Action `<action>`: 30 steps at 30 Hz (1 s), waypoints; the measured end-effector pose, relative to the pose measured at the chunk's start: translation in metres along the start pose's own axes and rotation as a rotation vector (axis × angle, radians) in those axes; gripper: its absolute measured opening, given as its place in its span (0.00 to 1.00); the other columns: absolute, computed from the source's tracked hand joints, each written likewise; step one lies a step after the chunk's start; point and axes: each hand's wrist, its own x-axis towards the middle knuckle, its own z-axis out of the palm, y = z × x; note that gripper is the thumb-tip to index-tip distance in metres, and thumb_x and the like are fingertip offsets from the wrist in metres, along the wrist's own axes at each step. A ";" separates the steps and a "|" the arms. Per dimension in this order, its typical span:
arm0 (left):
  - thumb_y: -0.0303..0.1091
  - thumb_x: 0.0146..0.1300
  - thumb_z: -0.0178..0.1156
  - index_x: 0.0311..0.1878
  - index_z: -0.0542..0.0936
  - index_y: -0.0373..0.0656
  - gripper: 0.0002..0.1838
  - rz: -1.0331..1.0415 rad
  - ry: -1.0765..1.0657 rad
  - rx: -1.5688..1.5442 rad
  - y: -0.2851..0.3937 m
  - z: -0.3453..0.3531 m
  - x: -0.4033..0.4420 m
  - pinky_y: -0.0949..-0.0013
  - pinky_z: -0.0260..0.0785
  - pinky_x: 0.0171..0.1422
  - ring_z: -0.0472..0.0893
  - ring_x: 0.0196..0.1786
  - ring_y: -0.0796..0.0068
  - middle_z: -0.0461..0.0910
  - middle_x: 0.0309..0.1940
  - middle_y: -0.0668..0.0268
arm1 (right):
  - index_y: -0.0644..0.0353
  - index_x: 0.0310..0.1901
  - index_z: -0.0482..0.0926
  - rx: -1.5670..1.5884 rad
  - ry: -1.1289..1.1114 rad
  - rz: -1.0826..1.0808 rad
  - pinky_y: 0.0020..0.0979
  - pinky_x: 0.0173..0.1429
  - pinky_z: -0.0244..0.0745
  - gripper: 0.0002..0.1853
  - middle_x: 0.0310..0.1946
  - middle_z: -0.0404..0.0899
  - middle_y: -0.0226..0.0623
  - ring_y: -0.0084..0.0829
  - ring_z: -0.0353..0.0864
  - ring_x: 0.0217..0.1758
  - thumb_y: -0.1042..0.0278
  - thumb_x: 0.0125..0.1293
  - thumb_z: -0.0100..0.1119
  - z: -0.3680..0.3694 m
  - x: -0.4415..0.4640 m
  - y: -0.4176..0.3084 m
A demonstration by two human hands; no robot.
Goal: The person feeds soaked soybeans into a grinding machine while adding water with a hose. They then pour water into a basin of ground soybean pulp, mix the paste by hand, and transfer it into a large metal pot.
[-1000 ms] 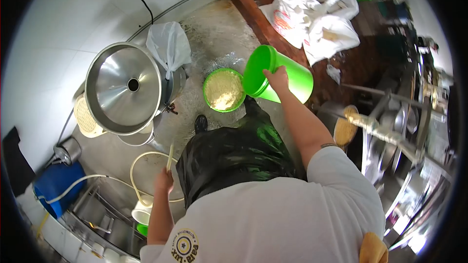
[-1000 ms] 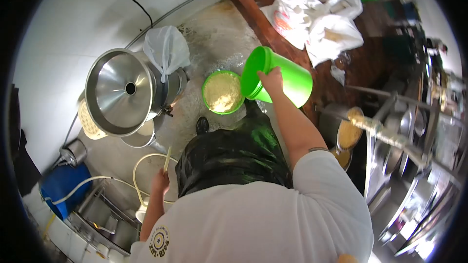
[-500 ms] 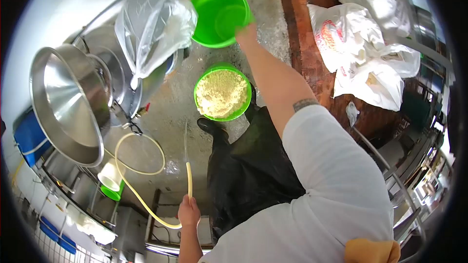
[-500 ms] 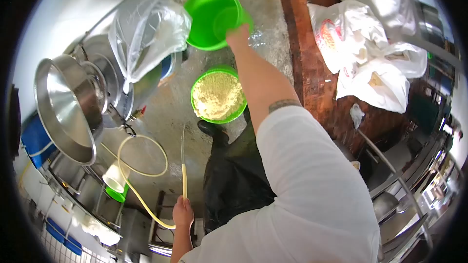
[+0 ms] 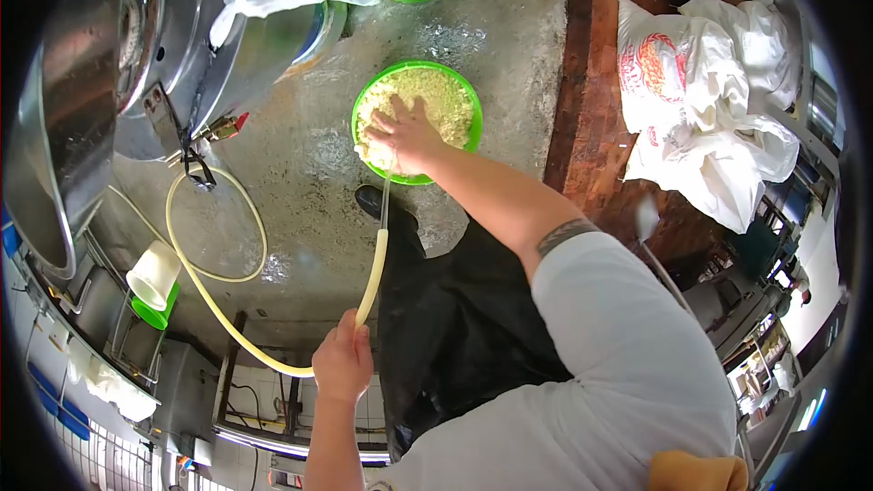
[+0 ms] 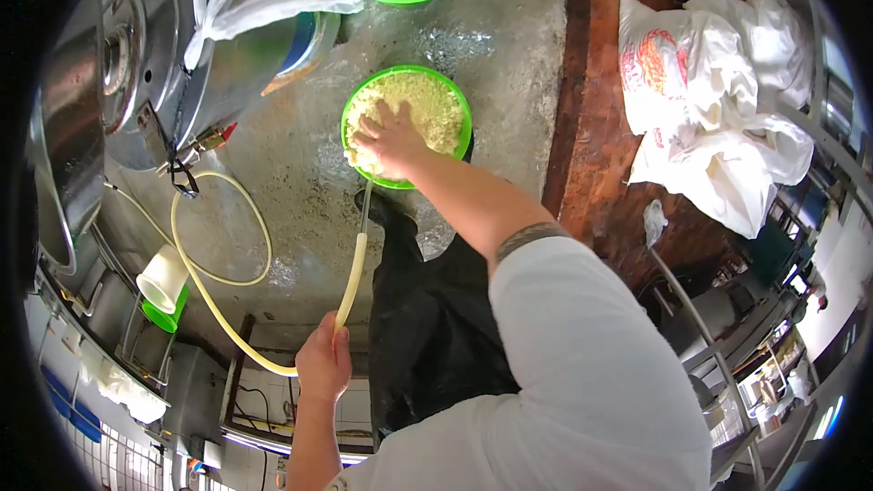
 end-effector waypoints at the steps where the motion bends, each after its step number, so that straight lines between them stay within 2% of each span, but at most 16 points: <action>1: 0.40 0.75 0.59 0.64 0.78 0.46 0.18 0.016 0.032 -0.016 -0.001 0.001 0.002 0.47 0.76 0.38 0.84 0.34 0.46 0.83 0.32 0.55 | 0.36 0.79 0.67 -0.026 -0.087 0.092 0.70 0.79 0.57 0.43 0.81 0.61 0.31 0.51 0.54 0.84 0.52 0.61 0.73 0.009 0.008 0.001; 3: 0.40 0.75 0.59 0.65 0.78 0.46 0.19 0.036 0.030 -0.045 -0.006 0.003 0.004 0.48 0.76 0.38 0.84 0.34 0.47 0.83 0.32 0.55 | 0.33 0.80 0.65 -0.043 -0.178 0.185 0.72 0.79 0.55 0.45 0.81 0.59 0.29 0.52 0.52 0.85 0.51 0.61 0.73 0.031 0.021 0.003; 6: 0.40 0.74 0.61 0.66 0.79 0.46 0.20 0.085 0.003 -0.076 -0.008 0.005 0.006 0.50 0.76 0.38 0.84 0.34 0.49 0.82 0.31 0.56 | 0.44 0.74 0.71 -0.043 -0.182 0.333 0.63 0.77 0.63 0.35 0.74 0.69 0.34 0.53 0.64 0.75 0.55 0.65 0.68 0.069 0.030 0.020; 7: 0.40 0.73 0.63 0.66 0.79 0.47 0.21 0.115 -0.008 -0.081 -0.007 0.008 0.007 0.51 0.76 0.37 0.84 0.33 0.50 0.82 0.31 0.57 | 0.47 0.62 0.80 0.103 -0.135 0.333 0.60 0.74 0.67 0.26 0.68 0.72 0.29 0.40 0.66 0.73 0.54 0.62 0.69 0.077 0.034 0.027; 8: 0.40 0.73 0.63 0.66 0.79 0.47 0.21 0.115 -0.013 -0.085 -0.008 0.011 0.009 0.51 0.76 0.37 0.84 0.33 0.50 0.82 0.31 0.57 | 0.47 0.62 0.80 0.102 -0.141 0.335 0.60 0.74 0.67 0.26 0.68 0.72 0.29 0.40 0.66 0.73 0.54 0.62 0.69 0.084 0.034 0.031; 10: 0.40 0.72 0.65 0.67 0.80 0.48 0.22 0.168 -0.020 -0.063 -0.011 0.015 0.015 0.52 0.76 0.36 0.83 0.32 0.51 0.81 0.30 0.58 | 0.51 0.56 0.82 -0.049 -0.144 0.259 0.51 0.71 0.73 0.22 0.59 0.79 0.31 0.37 0.73 0.69 0.53 0.62 0.67 0.080 0.037 0.035; 11: 0.40 0.72 0.65 0.67 0.80 0.48 0.22 0.170 -0.021 -0.063 -0.010 0.015 0.019 0.52 0.76 0.36 0.83 0.32 0.51 0.81 0.30 0.58 | 0.51 0.56 0.82 -0.049 -0.145 0.260 0.51 0.71 0.73 0.22 0.59 0.79 0.31 0.37 0.73 0.69 0.53 0.62 0.67 0.080 0.040 0.039; 14: 0.40 0.72 0.65 0.66 0.80 0.47 0.22 0.164 -0.048 -0.074 -0.006 0.014 0.029 0.52 0.76 0.36 0.83 0.31 0.51 0.80 0.30 0.58 | 0.51 0.60 0.82 0.041 -0.210 0.230 0.46 0.65 0.80 0.24 0.55 0.85 0.34 0.38 0.83 0.61 0.54 0.63 0.64 0.083 0.051 0.051; 16: 0.40 0.73 0.63 0.66 0.80 0.47 0.21 0.148 -0.050 -0.083 -0.006 0.017 0.035 0.53 0.76 0.36 0.83 0.32 0.51 0.81 0.30 0.58 | 0.50 0.62 0.84 0.010 -0.414 0.356 0.44 0.61 0.84 0.24 0.56 0.88 0.34 0.40 0.87 0.58 0.56 0.64 0.64 0.078 0.061 0.052; 19: 0.40 0.73 0.62 0.66 0.80 0.46 0.20 0.114 -0.040 -0.027 -0.008 0.025 0.045 0.52 0.77 0.36 0.84 0.33 0.51 0.82 0.31 0.57 | 0.48 0.61 0.86 0.085 -0.568 0.363 0.45 0.62 0.83 0.23 0.61 0.86 0.35 0.40 0.86 0.61 0.57 0.64 0.64 0.077 0.074 0.062; 22: 0.40 0.74 0.61 0.65 0.80 0.46 0.19 0.011 -0.117 0.070 -0.006 0.029 0.056 0.52 0.77 0.37 0.85 0.34 0.51 0.83 0.32 0.57 | 0.49 0.59 0.87 0.189 -0.535 0.398 0.44 0.62 0.83 0.21 0.60 0.86 0.35 0.39 0.85 0.64 0.57 0.65 0.64 0.083 0.077 0.070; 24: 0.40 0.74 0.61 0.64 0.80 0.46 0.19 0.031 -0.111 0.064 -0.009 0.031 0.060 0.51 0.77 0.38 0.85 0.34 0.51 0.83 0.33 0.57 | 0.51 0.59 0.87 0.188 -0.534 0.405 0.45 0.62 0.83 0.21 0.60 0.86 0.36 0.39 0.85 0.63 0.59 0.66 0.65 0.108 0.091 0.081; 26: 0.39 0.74 0.61 0.64 0.80 0.46 0.19 0.050 -0.107 0.056 -0.008 0.031 0.057 0.51 0.77 0.38 0.85 0.34 0.51 0.84 0.33 0.57 | 0.52 0.59 0.87 0.236 -0.707 0.410 0.47 0.60 0.83 0.20 0.59 0.87 0.37 0.41 0.87 0.60 0.63 0.65 0.65 0.104 0.093 0.083; 27: 0.39 0.74 0.62 0.64 0.80 0.46 0.19 0.061 -0.102 0.020 -0.005 0.027 0.054 0.52 0.77 0.38 0.85 0.34 0.51 0.84 0.33 0.57 | 0.54 0.58 0.87 0.227 -0.704 0.407 0.51 0.58 0.83 0.19 0.57 0.88 0.38 0.45 0.89 0.56 0.67 0.65 0.64 0.095 0.089 0.078; 28: 0.39 0.74 0.62 0.64 0.80 0.46 0.19 0.072 -0.089 -0.017 -0.002 0.022 0.051 0.52 0.77 0.38 0.85 0.34 0.51 0.84 0.33 0.57 | 0.54 0.58 0.87 0.221 -0.702 0.407 0.51 0.58 0.83 0.19 0.57 0.88 0.38 0.45 0.89 0.56 0.67 0.65 0.64 0.092 0.085 0.075; 30: 0.39 0.74 0.62 0.64 0.80 0.46 0.19 0.081 -0.064 -0.044 0.001 0.016 0.043 0.52 0.77 0.38 0.85 0.34 0.51 0.84 0.33 0.57 | 0.58 0.55 0.86 0.196 -0.574 0.296 0.53 0.56 0.83 0.18 0.54 0.88 0.43 0.48 0.89 0.52 0.69 0.63 0.64 0.082 0.080 0.069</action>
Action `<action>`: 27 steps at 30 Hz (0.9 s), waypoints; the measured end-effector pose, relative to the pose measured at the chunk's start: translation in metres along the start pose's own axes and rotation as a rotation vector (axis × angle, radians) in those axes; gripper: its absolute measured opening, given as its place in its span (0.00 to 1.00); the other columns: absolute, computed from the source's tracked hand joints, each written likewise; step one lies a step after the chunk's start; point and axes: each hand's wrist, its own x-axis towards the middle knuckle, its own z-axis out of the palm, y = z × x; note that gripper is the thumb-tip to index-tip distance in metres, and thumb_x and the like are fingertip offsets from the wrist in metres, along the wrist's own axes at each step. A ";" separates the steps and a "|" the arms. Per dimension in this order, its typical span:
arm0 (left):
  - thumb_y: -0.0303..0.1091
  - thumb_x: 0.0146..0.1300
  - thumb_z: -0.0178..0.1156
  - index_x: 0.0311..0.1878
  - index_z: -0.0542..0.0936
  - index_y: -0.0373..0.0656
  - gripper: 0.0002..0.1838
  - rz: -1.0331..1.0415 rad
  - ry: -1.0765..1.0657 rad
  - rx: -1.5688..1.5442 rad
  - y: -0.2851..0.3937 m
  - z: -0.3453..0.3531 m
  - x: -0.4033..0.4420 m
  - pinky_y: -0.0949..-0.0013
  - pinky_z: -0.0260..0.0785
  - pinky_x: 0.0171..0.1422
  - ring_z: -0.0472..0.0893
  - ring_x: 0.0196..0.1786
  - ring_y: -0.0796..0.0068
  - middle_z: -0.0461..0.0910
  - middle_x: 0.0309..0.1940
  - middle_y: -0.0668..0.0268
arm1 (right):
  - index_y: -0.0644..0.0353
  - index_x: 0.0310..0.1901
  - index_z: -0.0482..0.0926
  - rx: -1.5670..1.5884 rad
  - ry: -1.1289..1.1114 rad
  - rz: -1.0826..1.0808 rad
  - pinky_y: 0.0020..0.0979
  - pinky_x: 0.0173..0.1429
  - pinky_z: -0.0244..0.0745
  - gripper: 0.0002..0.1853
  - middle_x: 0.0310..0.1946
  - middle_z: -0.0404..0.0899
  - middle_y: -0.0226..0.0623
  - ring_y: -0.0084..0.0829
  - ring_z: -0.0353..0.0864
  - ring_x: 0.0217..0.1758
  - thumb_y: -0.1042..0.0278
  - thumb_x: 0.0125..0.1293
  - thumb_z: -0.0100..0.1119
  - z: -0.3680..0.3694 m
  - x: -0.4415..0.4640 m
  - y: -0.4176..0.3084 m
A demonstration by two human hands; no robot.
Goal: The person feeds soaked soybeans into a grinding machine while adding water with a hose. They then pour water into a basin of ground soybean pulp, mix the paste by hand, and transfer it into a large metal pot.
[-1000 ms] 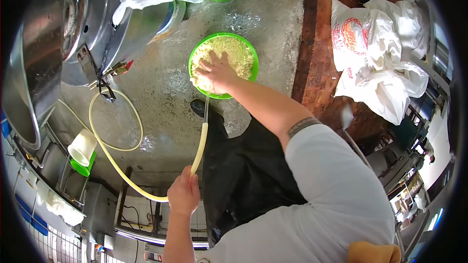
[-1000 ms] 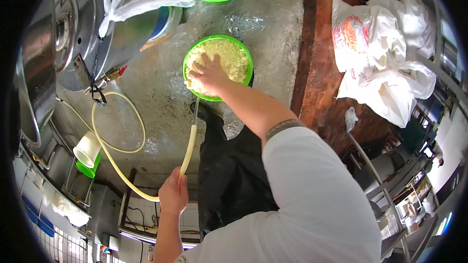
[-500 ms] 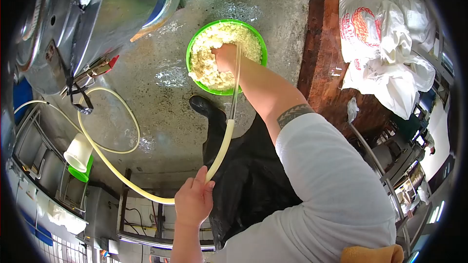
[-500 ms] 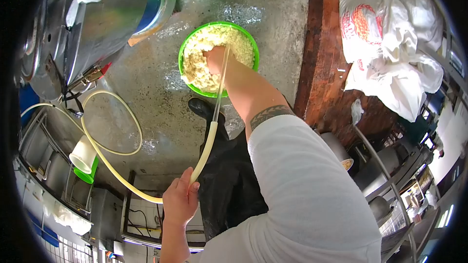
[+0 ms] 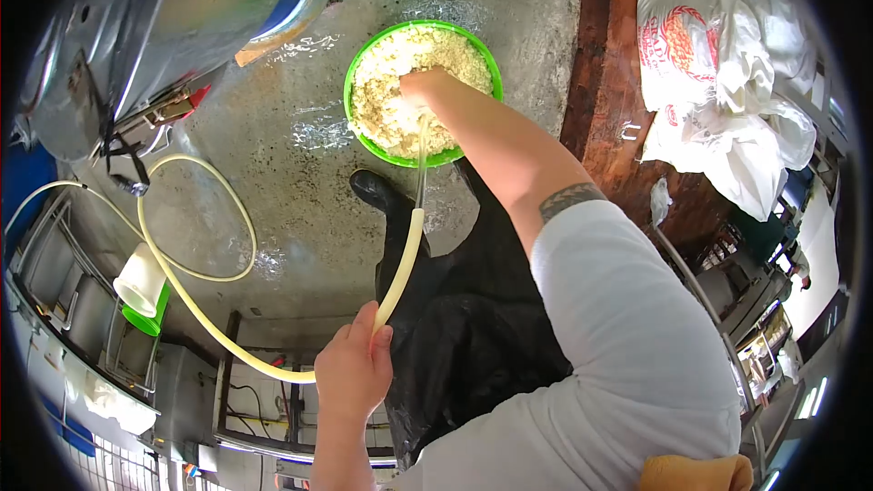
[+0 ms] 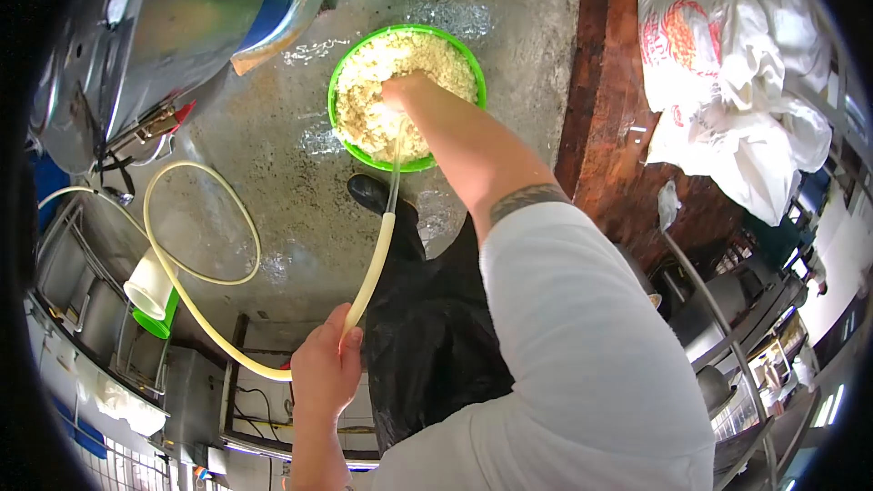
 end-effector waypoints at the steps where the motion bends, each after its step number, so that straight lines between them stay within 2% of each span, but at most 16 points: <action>1: 0.40 0.73 0.62 0.64 0.80 0.45 0.19 0.008 0.013 -0.022 0.001 -0.002 -0.005 0.52 0.77 0.38 0.85 0.34 0.51 0.84 0.33 0.57 | 0.58 0.55 0.86 -0.007 0.001 0.003 0.53 0.56 0.83 0.18 0.54 0.88 0.43 0.48 0.89 0.52 0.69 0.63 0.64 0.003 -0.006 -0.002; 4: 0.40 0.74 0.62 0.63 0.81 0.45 0.19 0.023 0.032 -0.022 -0.006 0.001 -0.015 0.53 0.78 0.38 0.85 0.34 0.51 0.85 0.33 0.57 | 0.64 0.53 0.85 0.080 0.173 0.001 0.53 0.54 0.82 0.17 0.54 0.87 0.48 0.50 0.89 0.51 0.69 0.64 0.61 0.003 -0.044 -0.010; 6: 0.40 0.74 0.62 0.63 0.81 0.45 0.19 0.026 0.042 -0.008 -0.011 0.001 -0.020 0.53 0.78 0.39 0.85 0.34 0.51 0.85 0.33 0.57 | 0.68 0.43 0.87 0.309 0.306 0.039 0.52 0.48 0.83 0.13 0.45 0.89 0.52 0.47 0.90 0.46 0.68 0.66 0.57 -0.006 -0.073 -0.016; 7: 0.40 0.74 0.62 0.63 0.81 0.44 0.18 0.024 0.041 0.012 -0.013 0.000 -0.023 0.53 0.78 0.39 0.85 0.34 0.51 0.85 0.33 0.57 | 0.68 0.43 0.87 0.304 0.308 0.039 0.52 0.48 0.83 0.13 0.45 0.89 0.52 0.47 0.90 0.46 0.68 0.66 0.57 -0.009 -0.075 -0.015; 9: 0.41 0.75 0.61 0.63 0.81 0.44 0.19 0.000 0.043 -0.025 -0.011 -0.005 -0.026 0.52 0.78 0.41 0.85 0.36 0.49 0.85 0.34 0.55 | 0.68 0.33 0.87 0.438 0.225 -0.082 0.48 0.45 0.84 0.14 0.34 0.89 0.50 0.45 0.91 0.41 0.68 0.68 0.56 -0.013 -0.078 -0.013; 10: 0.41 0.75 0.60 0.64 0.81 0.45 0.19 -0.025 0.043 -0.057 -0.009 -0.008 -0.026 0.51 0.78 0.43 0.85 0.37 0.47 0.86 0.35 0.53 | 0.68 0.33 0.87 0.434 0.227 -0.081 0.48 0.45 0.84 0.14 0.34 0.89 0.50 0.45 0.91 0.41 0.68 0.68 0.56 -0.011 -0.077 -0.014; 12: 0.42 0.76 0.60 0.64 0.81 0.45 0.19 -0.004 0.049 -0.097 -0.006 -0.012 -0.027 0.51 0.78 0.43 0.85 0.37 0.48 0.86 0.36 0.53 | 0.65 0.25 0.87 0.500 -0.028 -0.010 0.43 0.44 0.85 0.15 0.26 0.88 0.49 0.43 0.92 0.38 0.68 0.67 0.57 -0.005 -0.072 -0.023; 13: 0.42 0.76 0.60 0.63 0.81 0.45 0.18 0.014 0.050 -0.134 -0.006 -0.012 -0.029 0.51 0.77 0.43 0.85 0.38 0.48 0.86 0.36 0.53 | 0.65 0.25 0.87 0.498 -0.030 -0.012 0.43 0.44 0.85 0.15 0.26 0.88 0.49 0.43 0.92 0.38 0.68 0.67 0.57 -0.003 -0.069 -0.027; 16: 0.41 0.75 0.61 0.61 0.81 0.46 0.17 0.052 0.072 -0.102 -0.012 -0.006 -0.032 0.52 0.77 0.39 0.85 0.35 0.51 0.84 0.32 0.58 | 0.65 0.31 0.88 0.475 -0.060 0.151 0.40 0.46 0.85 0.14 0.33 0.89 0.51 0.42 0.92 0.40 0.65 0.68 0.58 0.015 -0.046 -0.023; 17: 0.41 0.75 0.61 0.61 0.81 0.46 0.17 0.051 0.074 -0.104 -0.014 -0.004 -0.033 0.52 0.77 0.39 0.85 0.35 0.51 0.84 0.32 0.58 | 0.63 0.31 0.88 0.275 0.144 0.090 0.41 0.48 0.85 0.16 0.37 0.90 0.48 0.41 0.91 0.44 0.60 0.70 0.60 0.039 -0.012 -0.003; 19: 0.41 0.75 0.61 0.61 0.81 0.46 0.17 0.039 0.058 -0.053 -0.018 -0.001 -0.035 0.52 0.77 0.39 0.85 0.35 0.51 0.84 0.32 0.58 | 0.61 0.49 0.88 -0.246 0.297 -0.014 0.44 0.69 0.77 0.22 0.60 0.84 0.48 0.47 0.80 0.68 0.47 0.73 0.62 0.009 -0.050 -0.015; 20: 0.41 0.75 0.61 0.61 0.81 0.46 0.17 0.038 0.058 -0.055 -0.021 0.002 -0.036 0.52 0.77 0.39 0.85 0.35 0.51 0.84 0.32 0.58 | 0.61 0.49 0.88 -0.247 0.296 -0.014 0.44 0.69 0.77 0.22 0.60 0.84 0.48 0.47 0.80 0.68 0.47 0.73 0.62 0.007 -0.061 -0.026; 22: 0.41 0.75 0.60 0.62 0.81 0.46 0.17 0.044 0.068 -0.046 -0.026 0.007 -0.036 0.51 0.77 0.39 0.85 0.35 0.51 0.84 0.32 0.58 | 0.67 0.68 0.76 0.280 1.021 0.143 0.52 0.83 0.57 0.35 0.76 0.67 0.55 0.53 0.62 0.81 0.41 0.74 0.56 0.004 -0.067 -0.044; 23: 0.41 0.75 0.60 0.62 0.81 0.46 0.17 0.044 0.067 -0.045 -0.027 0.009 -0.036 0.51 0.77 0.39 0.85 0.35 0.51 0.84 0.32 0.58 | 0.67 0.68 0.76 0.281 1.020 0.143 0.52 0.83 0.57 0.35 0.76 0.67 0.55 0.53 0.62 0.81 0.41 0.74 0.56 0.000 -0.065 -0.054; 25: 0.41 0.75 0.60 0.62 0.81 0.46 0.17 0.017 0.052 -0.044 -0.030 0.011 -0.036 0.51 0.77 0.40 0.85 0.36 0.50 0.84 0.32 0.57 | 0.67 0.78 0.63 0.135 0.839 0.198 0.57 0.86 0.44 0.45 0.82 0.55 0.54 0.57 0.45 0.87 0.33 0.76 0.45 -0.006 -0.054 -0.079; 27: 0.41 0.75 0.60 0.62 0.81 0.47 0.17 -0.023 0.036 -0.055 -0.029 0.013 -0.038 0.51 0.77 0.42 0.85 0.37 0.48 0.85 0.34 0.55 | 0.69 0.77 0.64 0.085 0.786 0.201 0.59 0.86 0.41 0.46 0.81 0.56 0.55 0.58 0.46 0.86 0.30 0.76 0.41 -0.003 -0.045 -0.105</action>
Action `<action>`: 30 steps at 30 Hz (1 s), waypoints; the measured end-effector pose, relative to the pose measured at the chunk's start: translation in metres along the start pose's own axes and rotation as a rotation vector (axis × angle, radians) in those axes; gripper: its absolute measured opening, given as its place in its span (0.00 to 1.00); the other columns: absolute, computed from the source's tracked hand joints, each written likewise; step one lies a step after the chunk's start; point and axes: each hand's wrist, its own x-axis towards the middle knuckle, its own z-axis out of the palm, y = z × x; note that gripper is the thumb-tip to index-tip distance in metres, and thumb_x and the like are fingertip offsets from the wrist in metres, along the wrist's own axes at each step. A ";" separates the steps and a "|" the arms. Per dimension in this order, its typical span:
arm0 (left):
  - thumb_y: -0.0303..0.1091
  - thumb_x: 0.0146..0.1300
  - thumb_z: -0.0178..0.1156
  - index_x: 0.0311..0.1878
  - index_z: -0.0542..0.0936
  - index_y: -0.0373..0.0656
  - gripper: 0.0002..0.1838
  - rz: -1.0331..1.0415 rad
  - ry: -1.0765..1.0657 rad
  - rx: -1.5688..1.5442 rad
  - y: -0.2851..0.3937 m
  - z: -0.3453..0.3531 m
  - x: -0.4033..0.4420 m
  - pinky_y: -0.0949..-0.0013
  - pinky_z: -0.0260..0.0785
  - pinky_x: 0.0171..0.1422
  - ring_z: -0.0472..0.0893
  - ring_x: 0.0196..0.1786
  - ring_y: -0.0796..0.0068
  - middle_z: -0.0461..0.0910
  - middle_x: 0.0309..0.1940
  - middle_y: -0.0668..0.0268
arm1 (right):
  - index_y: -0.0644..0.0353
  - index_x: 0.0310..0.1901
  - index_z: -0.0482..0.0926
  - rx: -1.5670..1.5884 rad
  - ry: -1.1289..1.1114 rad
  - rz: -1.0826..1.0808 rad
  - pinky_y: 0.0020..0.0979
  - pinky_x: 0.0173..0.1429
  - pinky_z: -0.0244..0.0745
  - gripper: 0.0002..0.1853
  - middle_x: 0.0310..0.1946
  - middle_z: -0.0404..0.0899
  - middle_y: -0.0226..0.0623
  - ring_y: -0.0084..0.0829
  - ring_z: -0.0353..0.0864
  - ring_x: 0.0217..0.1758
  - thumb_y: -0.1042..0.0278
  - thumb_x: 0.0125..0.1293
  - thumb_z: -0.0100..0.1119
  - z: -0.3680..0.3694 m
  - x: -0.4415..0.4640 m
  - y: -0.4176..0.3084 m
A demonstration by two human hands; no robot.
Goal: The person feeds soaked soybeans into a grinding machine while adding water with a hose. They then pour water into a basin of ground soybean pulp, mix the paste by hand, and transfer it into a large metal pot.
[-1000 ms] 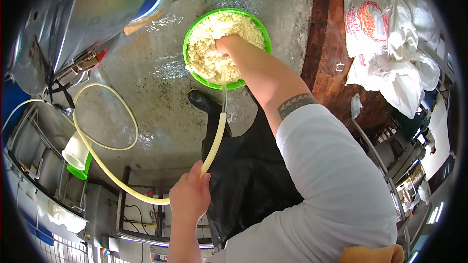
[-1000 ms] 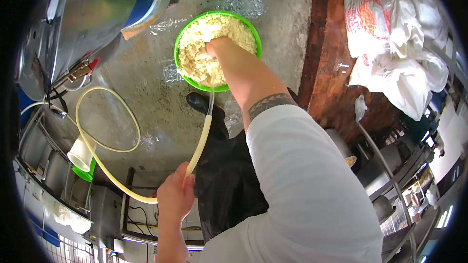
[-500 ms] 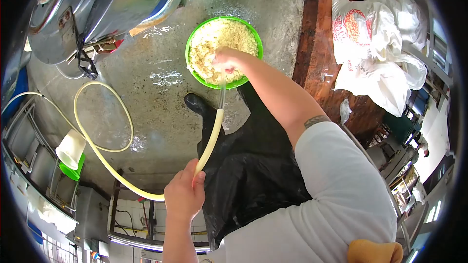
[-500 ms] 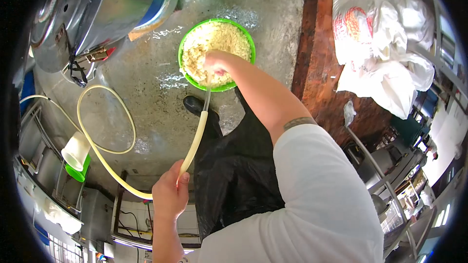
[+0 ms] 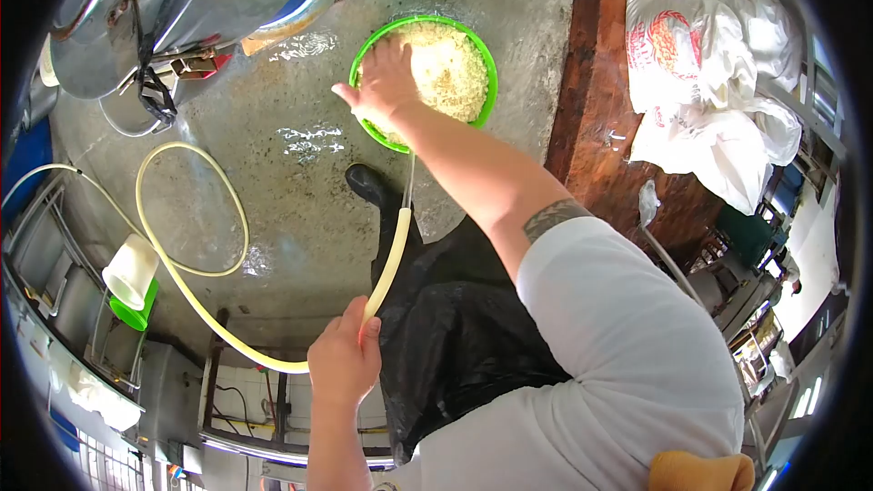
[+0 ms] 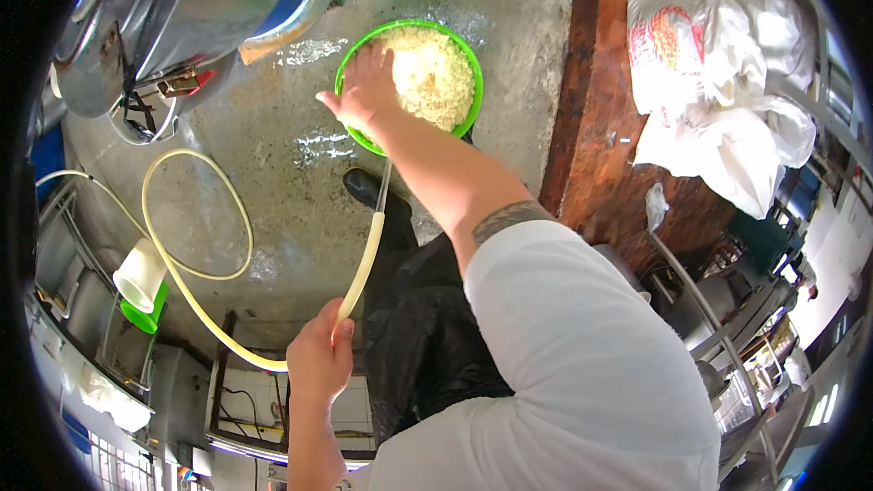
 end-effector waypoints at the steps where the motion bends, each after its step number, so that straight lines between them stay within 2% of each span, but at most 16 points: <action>1: 0.42 0.75 0.60 0.62 0.81 0.48 0.17 -0.037 -0.013 -0.015 -0.001 0.001 -0.001 0.50 0.77 0.44 0.85 0.39 0.46 0.85 0.35 0.53 | 0.70 0.76 0.65 -0.055 -0.046 -0.017 0.61 0.86 0.38 0.48 0.80 0.58 0.56 0.59 0.46 0.86 0.28 0.76 0.38 0.006 -0.003 -0.011; 7: 0.41 0.75 0.60 0.63 0.80 0.46 0.18 -0.025 -0.052 0.030 -0.010 0.014 -0.008 0.50 0.77 0.41 0.85 0.37 0.50 0.85 0.34 0.56 | 0.68 0.69 0.74 -0.067 0.032 -0.155 0.59 0.85 0.41 0.35 0.76 0.65 0.53 0.59 0.50 0.84 0.41 0.82 0.41 0.040 -0.033 -0.005; 9: 0.41 0.75 0.60 0.62 0.80 0.46 0.18 -0.025 -0.045 0.023 -0.003 0.011 -0.007 0.50 0.77 0.41 0.85 0.37 0.49 0.85 0.34 0.56 | 0.61 0.63 0.79 -0.144 -0.110 -0.457 0.58 0.85 0.44 0.30 0.73 0.69 0.46 0.54 0.52 0.84 0.41 0.81 0.44 0.036 -0.041 0.013; 10: 0.41 0.75 0.60 0.62 0.80 0.46 0.18 -0.027 -0.037 0.019 0.001 0.009 -0.006 0.50 0.77 0.41 0.85 0.37 0.49 0.85 0.34 0.56 | 0.52 0.59 0.82 -0.143 -0.112 -0.561 0.61 0.85 0.45 0.25 0.71 0.71 0.38 0.50 0.51 0.85 0.41 0.79 0.48 0.033 -0.043 0.025; 11: 0.41 0.75 0.60 0.62 0.80 0.46 0.18 -0.023 -0.032 0.021 0.003 0.008 -0.007 0.50 0.77 0.41 0.85 0.37 0.49 0.85 0.34 0.56 | 0.52 0.59 0.82 -0.145 -0.105 -0.560 0.61 0.85 0.45 0.25 0.71 0.71 0.38 0.50 0.51 0.85 0.41 0.79 0.48 0.030 -0.042 0.037; 13: 0.41 0.75 0.60 0.63 0.80 0.46 0.18 -0.016 -0.014 -0.037 0.007 0.006 -0.010 0.51 0.78 0.41 0.86 0.36 0.50 0.85 0.33 0.56 | 0.46 0.61 0.82 -0.281 -0.389 -0.663 0.66 0.85 0.45 0.23 0.74 0.69 0.31 0.49 0.48 0.86 0.40 0.77 0.51 -0.003 -0.042 0.054; 15: 0.41 0.75 0.60 0.63 0.80 0.46 0.18 -0.008 -0.008 -0.039 0.009 0.006 -0.011 0.51 0.78 0.41 0.86 0.36 0.50 0.85 0.33 0.56 | 0.43 0.62 0.81 -0.255 -0.307 -0.607 0.69 0.84 0.47 0.22 0.78 0.66 0.27 0.48 0.45 0.87 0.43 0.75 0.56 0.015 -0.045 0.074; 17: 0.41 0.75 0.60 0.63 0.81 0.46 0.18 0.001 -0.006 -0.041 0.011 0.006 -0.008 0.51 0.78 0.41 0.86 0.36 0.50 0.85 0.33 0.56 | 0.44 0.63 0.81 -0.156 -0.271 -0.304 0.69 0.80 0.56 0.21 0.80 0.63 0.23 0.48 0.45 0.87 0.48 0.74 0.58 0.024 -0.043 0.082; 18: 0.42 0.76 0.60 0.63 0.81 0.46 0.18 0.013 -0.003 -0.031 0.012 0.007 -0.005 0.51 0.78 0.41 0.86 0.36 0.50 0.85 0.33 0.56 | 0.45 0.67 0.79 -0.115 -0.394 -0.228 0.67 0.75 0.66 0.22 0.81 0.62 0.30 0.48 0.51 0.85 0.56 0.73 0.60 0.004 -0.036 0.073; 20: 0.42 0.76 0.60 0.63 0.81 0.46 0.18 0.023 -0.010 -0.024 0.016 0.008 -0.002 0.51 0.78 0.41 0.86 0.35 0.50 0.85 0.33 0.56 | 0.47 0.66 0.80 -0.098 -0.549 -0.156 0.66 0.73 0.69 0.22 0.81 0.61 0.35 0.49 0.54 0.84 0.59 0.72 0.60 0.043 0.005 0.066; 23: 0.42 0.76 0.60 0.63 0.80 0.46 0.18 0.019 0.016 -0.051 0.020 0.004 0.005 0.51 0.78 0.40 0.86 0.36 0.49 0.85 0.33 0.55 | 0.53 0.62 0.83 0.034 -0.784 -0.050 0.61 0.69 0.73 0.20 0.80 0.60 0.48 0.50 0.60 0.82 0.66 0.69 0.61 0.015 0.021 0.059; 25: 0.42 0.76 0.59 0.64 0.80 0.45 0.19 0.025 0.041 -0.085 0.022 0.003 0.006 0.51 0.77 0.41 0.86 0.36 0.48 0.85 0.34 0.54 | 0.53 0.62 0.83 0.154 -0.195 -0.109 0.60 0.70 0.71 0.20 0.78 0.62 0.47 0.51 0.60 0.82 0.67 0.68 0.61 -0.014 -0.004 0.060; 26: 0.42 0.76 0.59 0.64 0.80 0.45 0.19 0.024 0.039 -0.087 0.022 0.003 0.008 0.51 0.77 0.41 0.86 0.36 0.48 0.85 0.34 0.54 | 0.50 0.67 0.80 -0.007 -0.161 -0.138 0.60 0.73 0.68 0.27 0.77 0.64 0.44 0.52 0.61 0.81 0.60 0.67 0.67 -0.020 0.002 0.067; 27: 0.42 0.76 0.59 0.64 0.80 0.45 0.19 0.030 0.048 -0.089 0.022 0.003 0.012 0.51 0.77 0.41 0.86 0.36 0.48 0.85 0.34 0.54 | 0.50 0.67 0.80 -0.008 -0.162 -0.136 0.60 0.73 0.68 0.27 0.77 0.64 0.44 0.52 0.61 0.81 0.60 0.67 0.67 -0.024 0.006 0.069; 29: 0.41 0.76 0.59 0.64 0.80 0.44 0.19 0.037 0.056 -0.089 0.024 0.004 0.020 0.51 0.77 0.41 0.86 0.36 0.48 0.85 0.34 0.54 | 0.48 0.68 0.79 -0.019 -0.160 -0.061 0.62 0.75 0.65 0.34 0.78 0.63 0.40 0.54 0.57 0.82 0.48 0.61 0.74 -0.029 0.014 0.074; 30: 0.41 0.76 0.59 0.64 0.80 0.44 0.19 0.033 0.053 -0.083 0.024 0.004 0.024 0.50 0.77 0.41 0.86 0.37 0.48 0.85 0.34 0.54 | 0.48 0.66 0.81 -0.028 -0.230 -0.034 0.56 0.72 0.72 0.42 0.73 0.72 0.38 0.50 0.69 0.77 0.38 0.51 0.80 -0.029 0.027 0.076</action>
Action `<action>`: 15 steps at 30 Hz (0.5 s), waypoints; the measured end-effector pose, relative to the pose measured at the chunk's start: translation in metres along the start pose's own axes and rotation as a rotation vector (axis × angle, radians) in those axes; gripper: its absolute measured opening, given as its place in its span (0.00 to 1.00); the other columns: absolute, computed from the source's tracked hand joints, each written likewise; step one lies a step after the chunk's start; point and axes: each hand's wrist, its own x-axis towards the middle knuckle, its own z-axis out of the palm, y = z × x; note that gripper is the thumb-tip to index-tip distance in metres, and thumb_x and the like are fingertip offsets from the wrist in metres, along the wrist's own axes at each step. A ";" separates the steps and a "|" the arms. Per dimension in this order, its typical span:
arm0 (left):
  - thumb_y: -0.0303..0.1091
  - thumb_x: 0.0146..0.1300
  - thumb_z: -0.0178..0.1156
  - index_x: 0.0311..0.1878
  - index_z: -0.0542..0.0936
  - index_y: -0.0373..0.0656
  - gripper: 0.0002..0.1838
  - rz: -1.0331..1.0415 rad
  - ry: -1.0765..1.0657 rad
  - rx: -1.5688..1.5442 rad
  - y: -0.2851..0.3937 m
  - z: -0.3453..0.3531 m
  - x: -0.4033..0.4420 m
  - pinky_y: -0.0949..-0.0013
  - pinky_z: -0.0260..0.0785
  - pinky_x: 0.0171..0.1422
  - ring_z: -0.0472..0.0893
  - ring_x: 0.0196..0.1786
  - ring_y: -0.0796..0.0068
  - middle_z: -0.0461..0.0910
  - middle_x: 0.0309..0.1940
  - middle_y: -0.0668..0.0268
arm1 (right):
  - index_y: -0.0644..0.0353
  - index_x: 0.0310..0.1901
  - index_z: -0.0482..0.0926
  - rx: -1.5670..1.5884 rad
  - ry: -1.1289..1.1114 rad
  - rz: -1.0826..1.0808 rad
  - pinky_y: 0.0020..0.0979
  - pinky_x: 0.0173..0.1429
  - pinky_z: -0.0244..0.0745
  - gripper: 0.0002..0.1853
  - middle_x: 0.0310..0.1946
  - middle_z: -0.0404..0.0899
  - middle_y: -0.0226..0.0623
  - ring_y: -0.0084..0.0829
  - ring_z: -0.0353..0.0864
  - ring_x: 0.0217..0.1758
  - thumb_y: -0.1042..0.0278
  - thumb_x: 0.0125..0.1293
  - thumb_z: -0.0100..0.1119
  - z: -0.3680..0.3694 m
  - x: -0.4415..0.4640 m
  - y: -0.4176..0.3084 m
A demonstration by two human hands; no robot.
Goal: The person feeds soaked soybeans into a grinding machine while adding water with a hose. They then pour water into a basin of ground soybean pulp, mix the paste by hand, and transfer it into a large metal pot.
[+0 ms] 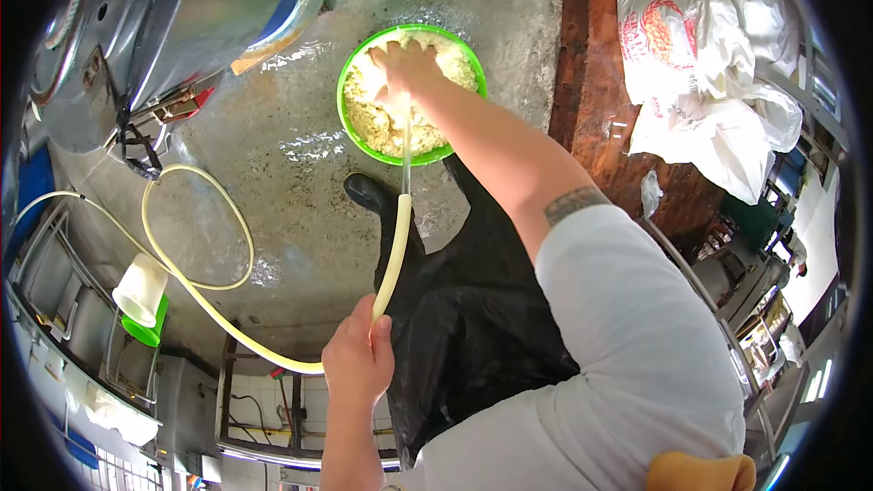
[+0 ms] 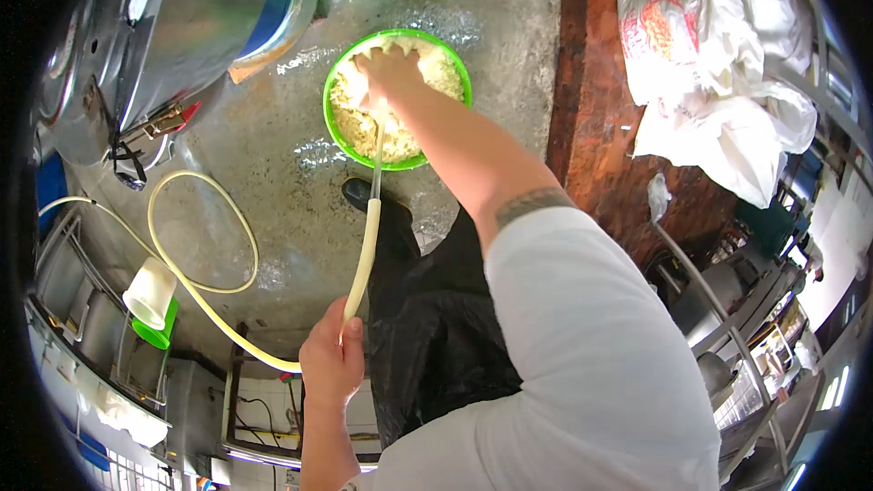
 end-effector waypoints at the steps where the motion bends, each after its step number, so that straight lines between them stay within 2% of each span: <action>1: 0.41 0.76 0.59 0.64 0.79 0.44 0.19 -0.006 -0.003 0.006 0.000 0.001 0.004 0.50 0.77 0.42 0.86 0.37 0.48 0.85 0.35 0.53 | 0.48 0.66 0.81 0.006 -0.005 -0.001 0.56 0.72 0.72 0.42 0.73 0.72 0.38 0.50 0.69 0.77 0.38 0.51 0.80 0.000 0.017 0.007; 3: 0.41 0.76 0.59 0.64 0.79 0.44 0.19 -0.007 0.007 0.004 0.001 0.003 0.012 0.50 0.77 0.42 0.86 0.38 0.47 0.85 0.35 0.53 | 0.54 0.69 0.76 0.111 -0.370 -0.022 0.45 0.65 0.80 0.39 0.56 0.85 0.44 0.47 0.84 0.62 0.48 0.57 0.76 -0.004 0.043 0.015; 4: 0.41 0.76 0.59 0.64 0.79 0.44 0.19 -0.002 0.015 -0.001 0.001 0.003 0.013 0.49 0.77 0.42 0.86 0.38 0.47 0.85 0.35 0.53 | 0.56 0.63 0.78 0.049 -0.524 -0.004 0.40 0.56 0.85 0.34 0.46 0.90 0.42 0.45 0.90 0.49 0.49 0.57 0.75 -0.011 0.046 0.012; 5: 0.41 0.76 0.59 0.64 0.79 0.44 0.19 -0.006 0.006 0.004 0.001 0.003 0.012 0.49 0.77 0.42 0.86 0.38 0.47 0.85 0.35 0.53 | 0.56 0.63 0.78 0.057 -0.532 -0.002 0.40 0.56 0.85 0.34 0.46 0.90 0.42 0.45 0.90 0.49 0.49 0.57 0.75 -0.002 0.041 0.011; 7: 0.42 0.76 0.58 0.64 0.79 0.44 0.19 -0.007 -0.007 0.042 0.003 0.002 0.014 0.49 0.77 0.43 0.85 0.38 0.46 0.85 0.35 0.53 | 0.53 0.65 0.78 0.070 -0.286 -0.042 0.42 0.54 0.85 0.34 0.47 0.90 0.41 0.44 0.90 0.51 0.52 0.57 0.74 0.006 0.038 0.016; 9: 0.42 0.76 0.58 0.64 0.79 0.44 0.19 -0.001 -0.024 0.051 0.006 0.000 0.012 0.49 0.77 0.42 0.85 0.38 0.46 0.85 0.35 0.53 | 0.50 0.59 0.87 0.057 -0.361 0.006 0.46 0.64 0.81 0.35 0.54 0.89 0.39 0.45 0.87 0.58 0.49 0.47 0.82 0.008 0.007 0.018; 11: 0.42 0.76 0.58 0.64 0.79 0.45 0.19 -0.009 -0.045 0.062 0.009 -0.003 0.006 0.49 0.77 0.42 0.85 0.38 0.46 0.85 0.35 0.53 | 0.47 0.74 0.73 -0.035 0.097 0.017 0.47 0.75 0.72 0.46 0.72 0.75 0.45 0.53 0.77 0.71 0.51 0.52 0.80 0.016 -0.037 0.019; 12: 0.42 0.76 0.58 0.64 0.79 0.45 0.19 -0.014 -0.074 0.058 0.012 -0.006 0.005 0.48 0.77 0.42 0.85 0.38 0.47 0.85 0.35 0.53 | 0.47 0.74 0.73 -0.037 0.098 0.017 0.47 0.75 0.72 0.46 0.72 0.75 0.45 0.53 0.77 0.71 0.51 0.52 0.80 0.016 -0.045 0.024; 13: 0.42 0.76 0.58 0.64 0.79 0.45 0.19 -0.019 -0.105 0.056 0.014 -0.007 0.005 0.48 0.77 0.42 0.85 0.38 0.47 0.85 0.35 0.54 | 0.46 0.78 0.65 0.101 0.078 0.152 0.47 0.78 0.67 0.50 0.77 0.65 0.46 0.57 0.71 0.75 0.50 0.54 0.79 0.017 -0.052 0.028; 15: 0.42 0.76 0.58 0.63 0.79 0.45 0.19 -0.008 -0.106 0.054 0.016 -0.007 0.007 0.48 0.77 0.42 0.85 0.38 0.47 0.85 0.34 0.54 | 0.46 0.82 0.58 0.246 0.051 0.291 0.48 0.81 0.62 0.54 0.82 0.56 0.47 0.61 0.65 0.78 0.49 0.56 0.78 0.022 -0.051 0.034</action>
